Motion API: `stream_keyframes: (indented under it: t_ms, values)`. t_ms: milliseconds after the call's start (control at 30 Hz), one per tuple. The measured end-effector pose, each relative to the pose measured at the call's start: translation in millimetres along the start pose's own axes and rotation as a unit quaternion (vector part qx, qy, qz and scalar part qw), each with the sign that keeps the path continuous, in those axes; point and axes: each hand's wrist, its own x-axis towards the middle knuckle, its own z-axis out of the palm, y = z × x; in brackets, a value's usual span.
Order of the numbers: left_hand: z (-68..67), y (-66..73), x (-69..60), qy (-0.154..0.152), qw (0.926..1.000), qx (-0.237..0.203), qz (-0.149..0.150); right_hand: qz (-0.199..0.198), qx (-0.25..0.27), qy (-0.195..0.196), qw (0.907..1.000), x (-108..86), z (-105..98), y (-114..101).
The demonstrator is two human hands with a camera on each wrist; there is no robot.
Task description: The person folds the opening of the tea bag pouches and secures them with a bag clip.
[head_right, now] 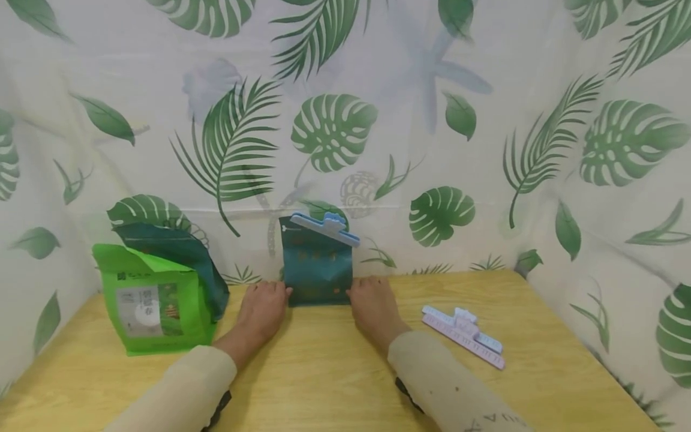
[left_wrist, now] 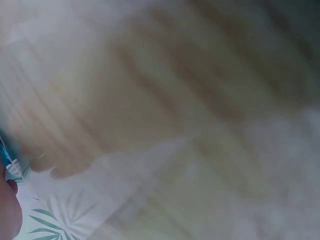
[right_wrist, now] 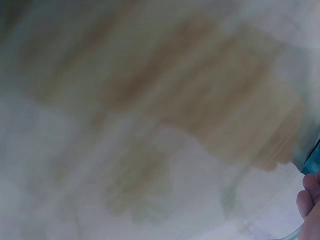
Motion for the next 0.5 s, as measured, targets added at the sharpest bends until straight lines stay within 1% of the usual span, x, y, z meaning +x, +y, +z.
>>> stream_keyframes:
  t_ms: [67,167,300,400,500]
  values:
    - [-2.2,-0.9,0.2,0.007,1.0,0.001,-0.002,0.002,0.001,-0.001,1.0,1.8,-4,-1]
    - [-5.8,-1.7,-0.8,0.005,1.0,-0.004,-0.006,0.016,0.016,-0.008,0.9997,3.0,-10,-3]
    - [-8.7,-1.8,-7.0,-0.022,0.9997,-0.003,-0.007,0.041,0.051,0.001,0.9979,0.1,-11,-4]
    - [-9.9,-1.4,-13.6,-0.052,0.9985,0.014,-0.003,0.05,0.067,0.01,0.9964,-2.9,-9,-5]
    - [-12.5,-1.3,-20.2,-0.066,0.9975,0.024,0.003,0.062,0.081,0.02,0.9945,-5.3,-8,-8]
